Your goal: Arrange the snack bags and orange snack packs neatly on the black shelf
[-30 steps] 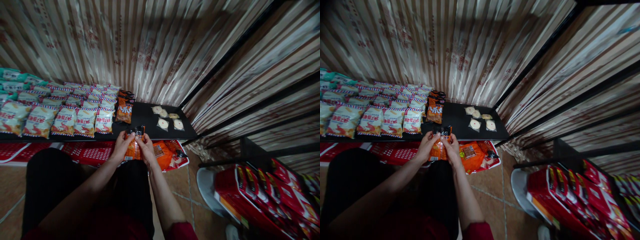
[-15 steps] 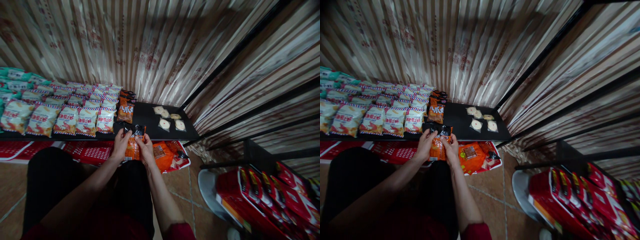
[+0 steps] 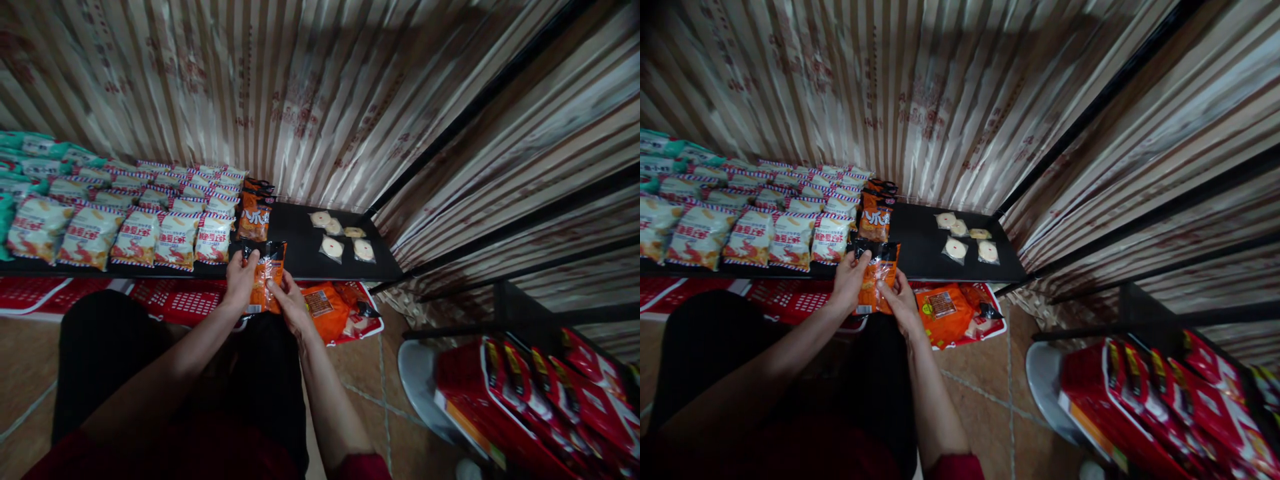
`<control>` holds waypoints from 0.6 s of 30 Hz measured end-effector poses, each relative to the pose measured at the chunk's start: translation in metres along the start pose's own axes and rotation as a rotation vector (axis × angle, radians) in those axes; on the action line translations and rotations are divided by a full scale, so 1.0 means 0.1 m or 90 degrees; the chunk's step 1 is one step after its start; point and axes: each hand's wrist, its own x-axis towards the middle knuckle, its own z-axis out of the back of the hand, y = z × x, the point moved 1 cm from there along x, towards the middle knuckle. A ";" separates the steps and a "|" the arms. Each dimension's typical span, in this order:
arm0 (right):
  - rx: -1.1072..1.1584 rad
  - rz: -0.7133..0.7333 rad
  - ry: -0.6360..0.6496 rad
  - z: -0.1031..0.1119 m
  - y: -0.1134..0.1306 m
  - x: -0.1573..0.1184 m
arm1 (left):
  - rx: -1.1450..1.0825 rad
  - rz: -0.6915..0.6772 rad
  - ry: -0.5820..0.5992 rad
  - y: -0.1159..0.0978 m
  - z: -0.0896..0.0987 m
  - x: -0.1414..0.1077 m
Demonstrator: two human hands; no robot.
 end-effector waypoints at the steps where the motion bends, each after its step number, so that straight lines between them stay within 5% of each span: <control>1: -0.008 -0.008 0.013 0.00 -0.01 -0.02 | -0.013 0.005 -0.002 -0.01 0.00 0.01; 18: -0.012 0.018 -0.037 0.02 -0.11 0.01 | 0.130 -0.041 -0.011 0.18 0.02 0.16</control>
